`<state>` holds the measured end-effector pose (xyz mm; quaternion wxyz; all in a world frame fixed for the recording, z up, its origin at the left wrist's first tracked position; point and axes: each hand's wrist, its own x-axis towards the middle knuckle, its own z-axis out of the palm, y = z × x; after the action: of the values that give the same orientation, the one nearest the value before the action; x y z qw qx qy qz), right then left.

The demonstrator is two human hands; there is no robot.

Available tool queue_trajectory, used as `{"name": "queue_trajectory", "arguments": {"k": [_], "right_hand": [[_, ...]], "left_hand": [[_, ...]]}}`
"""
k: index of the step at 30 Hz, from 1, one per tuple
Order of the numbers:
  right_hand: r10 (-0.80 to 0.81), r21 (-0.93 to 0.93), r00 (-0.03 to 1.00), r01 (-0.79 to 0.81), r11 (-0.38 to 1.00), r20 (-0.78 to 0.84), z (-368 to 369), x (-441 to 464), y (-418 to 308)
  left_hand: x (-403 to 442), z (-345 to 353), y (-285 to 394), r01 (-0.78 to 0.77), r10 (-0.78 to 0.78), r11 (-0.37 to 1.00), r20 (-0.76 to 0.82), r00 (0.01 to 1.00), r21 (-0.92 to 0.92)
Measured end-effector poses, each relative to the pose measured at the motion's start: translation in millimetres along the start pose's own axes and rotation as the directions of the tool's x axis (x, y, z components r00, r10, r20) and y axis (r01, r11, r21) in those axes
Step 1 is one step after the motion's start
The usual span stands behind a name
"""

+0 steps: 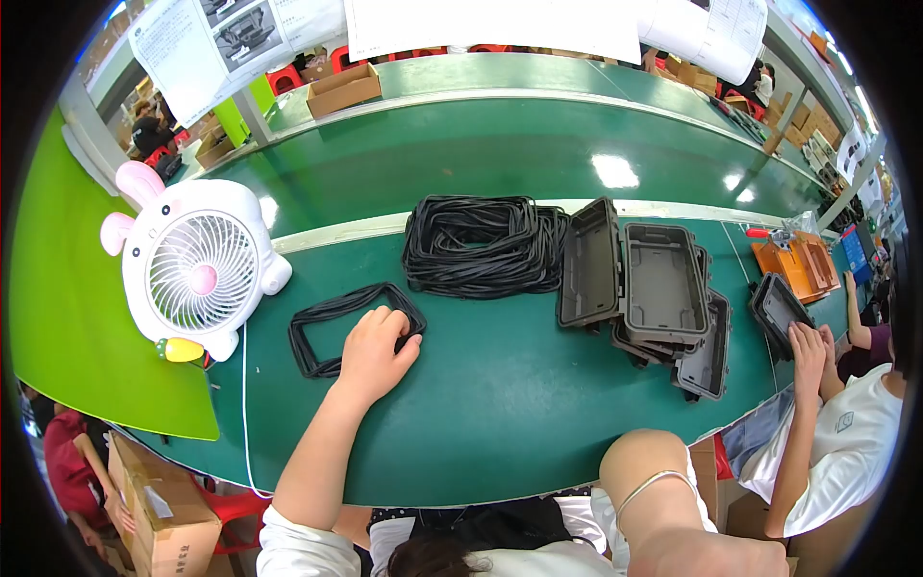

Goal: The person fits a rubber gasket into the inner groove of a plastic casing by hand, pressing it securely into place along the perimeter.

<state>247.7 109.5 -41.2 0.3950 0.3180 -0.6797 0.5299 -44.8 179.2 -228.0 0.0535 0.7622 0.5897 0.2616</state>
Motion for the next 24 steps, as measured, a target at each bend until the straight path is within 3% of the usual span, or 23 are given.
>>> {"name": "queue_trajectory", "arguments": {"k": [7,24], "right_hand": [[-0.154,0.004,0.985,0.154,0.988,-0.074,10.7,4.2,10.0],[-0.245,0.003,0.967,0.246,0.969,-0.074,11.3,3.4,14.8]], "left_hand": [[0.2,-0.4,-1.3,-0.005,0.005,1.0,0.003,1.0,0.009],[-0.4,-1.1,0.5,-0.011,0.01,1.0,0.013,1.0,0.02]]}}
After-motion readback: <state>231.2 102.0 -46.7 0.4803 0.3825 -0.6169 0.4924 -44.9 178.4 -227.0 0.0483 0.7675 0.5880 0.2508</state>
